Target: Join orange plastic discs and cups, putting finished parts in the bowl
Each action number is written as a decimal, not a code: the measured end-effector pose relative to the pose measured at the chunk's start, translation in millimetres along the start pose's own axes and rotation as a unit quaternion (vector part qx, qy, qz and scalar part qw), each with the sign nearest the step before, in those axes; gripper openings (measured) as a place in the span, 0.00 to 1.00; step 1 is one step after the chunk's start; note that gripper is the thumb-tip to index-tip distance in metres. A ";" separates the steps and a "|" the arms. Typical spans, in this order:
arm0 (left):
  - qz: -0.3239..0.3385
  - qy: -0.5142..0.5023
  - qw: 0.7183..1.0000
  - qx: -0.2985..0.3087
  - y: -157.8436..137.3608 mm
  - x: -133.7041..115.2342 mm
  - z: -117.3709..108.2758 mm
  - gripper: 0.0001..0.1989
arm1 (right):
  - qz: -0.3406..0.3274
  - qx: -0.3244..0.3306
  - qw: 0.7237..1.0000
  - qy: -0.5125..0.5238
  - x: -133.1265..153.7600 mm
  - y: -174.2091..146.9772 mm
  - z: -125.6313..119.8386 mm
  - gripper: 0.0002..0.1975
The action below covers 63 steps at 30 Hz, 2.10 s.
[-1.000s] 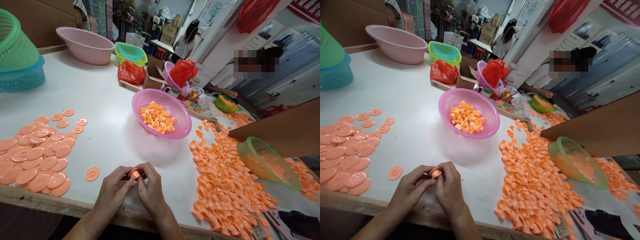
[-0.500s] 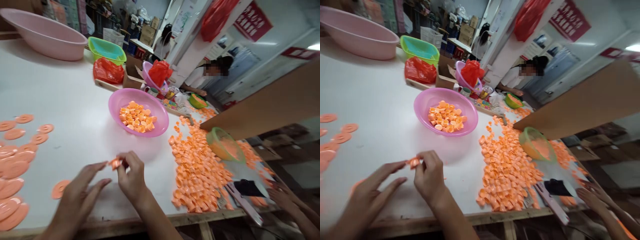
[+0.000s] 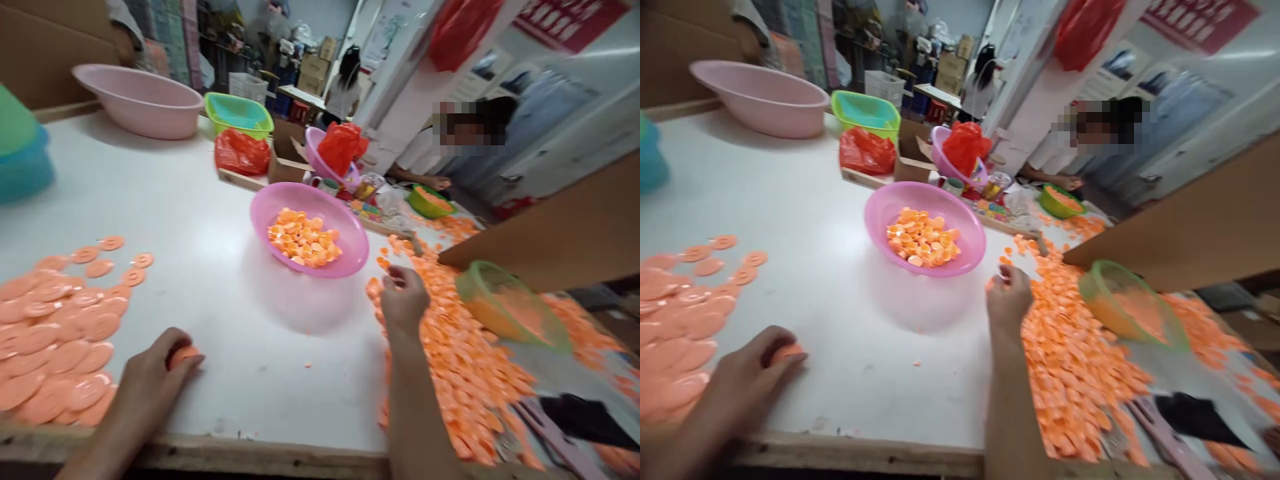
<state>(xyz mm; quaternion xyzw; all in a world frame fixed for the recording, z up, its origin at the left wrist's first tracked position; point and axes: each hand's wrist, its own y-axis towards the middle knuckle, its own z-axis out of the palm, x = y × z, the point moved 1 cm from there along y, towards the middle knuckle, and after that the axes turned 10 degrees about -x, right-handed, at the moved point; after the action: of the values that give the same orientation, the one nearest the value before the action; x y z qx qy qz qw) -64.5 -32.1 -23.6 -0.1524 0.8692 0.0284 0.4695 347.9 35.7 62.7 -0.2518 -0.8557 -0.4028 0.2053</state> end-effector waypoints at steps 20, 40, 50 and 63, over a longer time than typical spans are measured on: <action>-0.254 -0.405 0.836 0.270 -52.5 -67.6 63.1 0.25 | -0.183 0.335 0.895 0.231 75.0 -199.7 -40.6 0.11; -0.100 -0.337 0.907 0.233 -60.8 -53.7 59.8 0.26 | 0.038 0.314 0.914 0.256 74.3 -211.1 -28.0 0.04; -0.016 -0.287 0.939 0.191 -62.8 -48.2 61.0 0.14 | -0.063 0.314 0.914 0.250 75.2 -208.8 -23.8 0.19; 0.110 -0.202 0.966 0.121 -70.0 -56.9 53.0 0.12 | -0.042 0.253 0.937 0.238 89.6 -219.2 -26.6 0.09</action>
<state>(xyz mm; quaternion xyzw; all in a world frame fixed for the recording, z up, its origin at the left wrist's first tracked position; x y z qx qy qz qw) 27.9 -75.0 0.3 0.0112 0.7650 0.0044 0.6439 150.5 -81.9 -0.4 -0.0516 -0.8652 -0.2296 0.4427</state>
